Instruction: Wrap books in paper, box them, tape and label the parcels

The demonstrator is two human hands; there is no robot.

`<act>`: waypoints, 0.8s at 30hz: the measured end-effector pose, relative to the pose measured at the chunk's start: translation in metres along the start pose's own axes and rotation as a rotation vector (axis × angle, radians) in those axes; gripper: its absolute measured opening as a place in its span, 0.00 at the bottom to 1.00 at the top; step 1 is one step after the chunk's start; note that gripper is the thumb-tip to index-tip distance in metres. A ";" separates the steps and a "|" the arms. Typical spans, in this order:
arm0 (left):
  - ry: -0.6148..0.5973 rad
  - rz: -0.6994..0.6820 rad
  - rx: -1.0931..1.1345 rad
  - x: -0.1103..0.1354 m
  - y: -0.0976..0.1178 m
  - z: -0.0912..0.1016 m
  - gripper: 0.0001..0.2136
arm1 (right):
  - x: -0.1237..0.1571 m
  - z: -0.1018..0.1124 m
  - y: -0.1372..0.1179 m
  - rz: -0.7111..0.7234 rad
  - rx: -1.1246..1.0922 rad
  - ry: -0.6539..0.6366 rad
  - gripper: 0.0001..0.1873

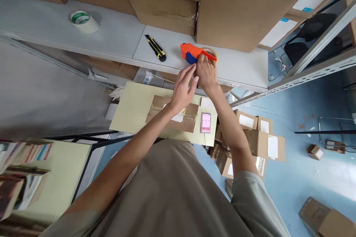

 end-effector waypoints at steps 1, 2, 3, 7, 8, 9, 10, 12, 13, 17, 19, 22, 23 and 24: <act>-0.005 0.004 0.005 -0.002 -0.003 0.001 0.33 | -0.014 -0.009 0.005 0.001 0.010 -0.003 0.30; -0.010 0.012 0.005 -0.003 -0.007 0.003 0.33 | -0.026 -0.016 0.009 -0.005 0.019 -0.004 0.31; -0.013 0.024 0.000 -0.002 -0.012 0.007 0.33 | -0.035 -0.022 0.012 -0.015 0.028 -0.003 0.32; 0.007 0.161 -0.046 0.017 -0.053 0.044 0.32 | -0.026 -0.033 0.010 -0.060 0.066 0.093 0.36; 0.023 0.225 -0.060 0.028 -0.069 0.058 0.32 | -0.011 -0.035 0.004 -0.076 0.059 0.133 0.37; 0.044 0.302 -0.078 0.041 -0.086 0.074 0.32 | 0.008 -0.039 -0.003 -0.098 0.040 0.170 0.38; 0.070 0.396 -0.101 0.058 -0.103 0.089 0.32 | 0.031 -0.044 -0.013 -0.133 0.010 0.182 0.38; 0.131 0.615 -0.156 0.097 -0.135 0.117 0.31 | 0.083 -0.060 -0.037 -0.242 -0.067 0.108 0.40; 0.146 0.722 -0.177 0.118 -0.147 0.127 0.31 | 0.109 -0.071 -0.051 -0.300 -0.120 0.041 0.42; 0.116 0.943 -0.206 0.186 -0.165 0.131 0.31 | 0.183 -0.118 -0.114 -0.498 -0.367 -0.268 0.46; 0.143 0.949 -0.231 0.203 -0.162 0.120 0.34 | 0.196 -0.137 -0.140 -0.545 -0.386 -0.341 0.47; 0.225 0.991 -0.304 0.212 -0.156 0.105 0.40 | 0.196 -0.154 -0.157 -0.611 -0.333 -0.375 0.49; 0.230 1.015 -0.321 0.212 -0.155 0.104 0.39 | 0.194 -0.157 -0.157 -0.637 -0.337 -0.385 0.48; 0.219 1.036 -0.327 0.212 -0.156 0.105 0.35 | 0.194 -0.160 -0.154 -0.657 -0.362 -0.396 0.46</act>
Point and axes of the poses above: each hand's wrist, its own x-axis away from the middle knuckle, its own z-axis out of the back of the hand, y = z × x, the point moved 1 cm from there along -x, towards the middle knuckle, and after that the axes turned 15 degrees about z, right-handed, at the moved point
